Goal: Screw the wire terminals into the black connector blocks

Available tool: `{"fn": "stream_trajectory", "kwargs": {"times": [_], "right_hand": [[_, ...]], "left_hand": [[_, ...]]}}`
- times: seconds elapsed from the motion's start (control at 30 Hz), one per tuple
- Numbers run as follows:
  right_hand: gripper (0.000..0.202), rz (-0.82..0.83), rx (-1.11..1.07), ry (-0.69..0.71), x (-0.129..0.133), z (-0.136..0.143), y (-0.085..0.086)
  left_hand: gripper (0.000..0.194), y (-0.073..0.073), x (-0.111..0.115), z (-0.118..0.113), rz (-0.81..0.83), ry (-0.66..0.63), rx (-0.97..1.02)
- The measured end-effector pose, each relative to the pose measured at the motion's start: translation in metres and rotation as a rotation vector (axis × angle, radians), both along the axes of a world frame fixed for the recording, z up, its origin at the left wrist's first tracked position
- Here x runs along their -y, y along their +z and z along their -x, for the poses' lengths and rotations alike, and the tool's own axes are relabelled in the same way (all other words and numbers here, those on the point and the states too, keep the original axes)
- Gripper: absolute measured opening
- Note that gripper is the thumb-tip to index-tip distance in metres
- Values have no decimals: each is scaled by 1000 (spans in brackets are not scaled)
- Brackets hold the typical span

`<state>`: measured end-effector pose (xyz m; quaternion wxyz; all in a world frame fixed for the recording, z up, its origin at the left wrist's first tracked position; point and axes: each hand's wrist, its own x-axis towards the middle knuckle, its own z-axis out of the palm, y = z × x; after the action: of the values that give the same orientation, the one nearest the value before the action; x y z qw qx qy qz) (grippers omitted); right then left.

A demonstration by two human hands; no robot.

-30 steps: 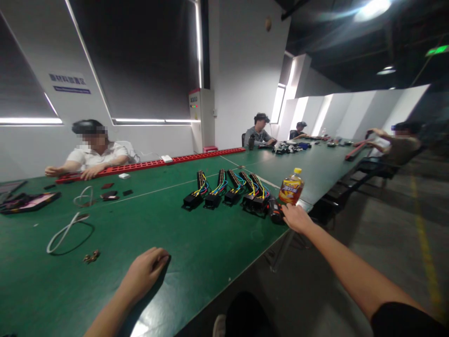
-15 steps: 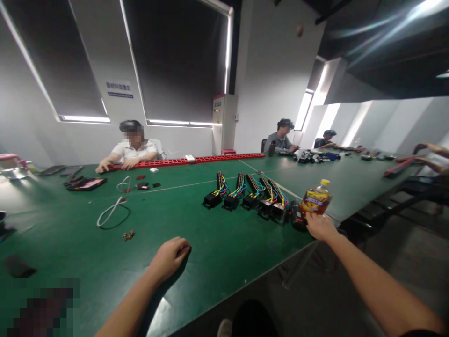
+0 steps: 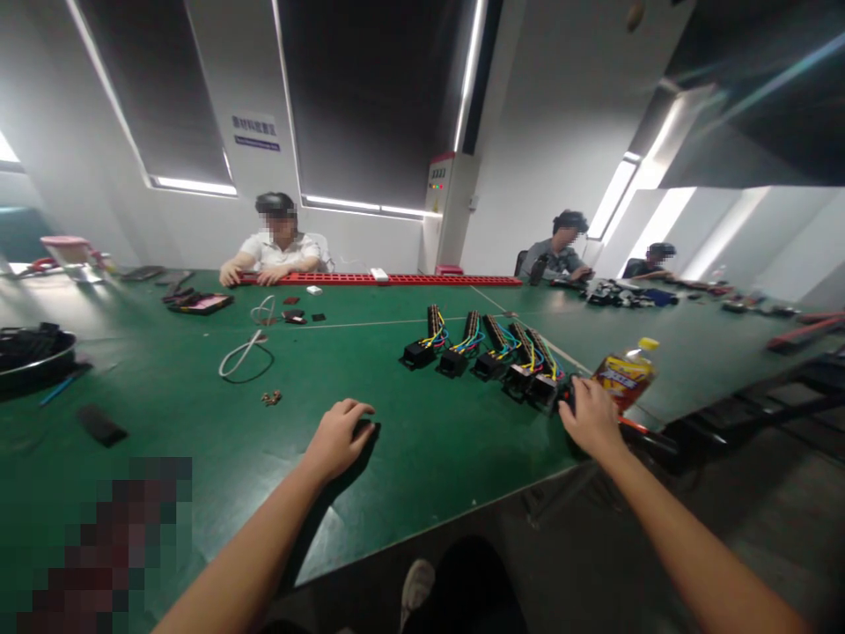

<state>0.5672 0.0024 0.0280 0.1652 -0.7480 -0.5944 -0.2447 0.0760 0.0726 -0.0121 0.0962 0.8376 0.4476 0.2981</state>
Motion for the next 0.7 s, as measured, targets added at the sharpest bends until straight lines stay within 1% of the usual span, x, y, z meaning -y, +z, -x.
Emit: {"fn": "stream_trajectory", "kwargs": {"times": [0.07,0.13,0.23,0.3,0.37,0.43,0.47,0.5,0.6,0.7], "right_hand": [[52,-1,-36,150,-3,31,-11],[50,18,-79,271,-3,64,-28],[48,60,-138,383,4,108,-52],[47,86,-167,416,9,127,-61],[45,94,-197,414,13,136,-62],[40,91,-227,395,15,138,-60],[36,92,-239,389,15,138,-58],[32,94,-249,386,15,137,-56],[21,97,-268,378,16,136,-52],[15,100,-283,363,17,137,-50]], "left_hand": [[23,-1,0,0,-9,20,-14],[23,-2,1,2,-11,18,-33],[22,-2,4,0,-29,22,-95],[20,0,5,-8,-66,43,-181],[18,5,3,-27,-112,31,-282],[19,12,-5,-54,-147,-50,-351],[23,16,-12,-70,-153,-80,-367],[28,20,-20,-86,-158,-77,-361],[41,32,-54,-132,-170,5,-315],[65,35,-90,-167,-174,124,-244]]}}
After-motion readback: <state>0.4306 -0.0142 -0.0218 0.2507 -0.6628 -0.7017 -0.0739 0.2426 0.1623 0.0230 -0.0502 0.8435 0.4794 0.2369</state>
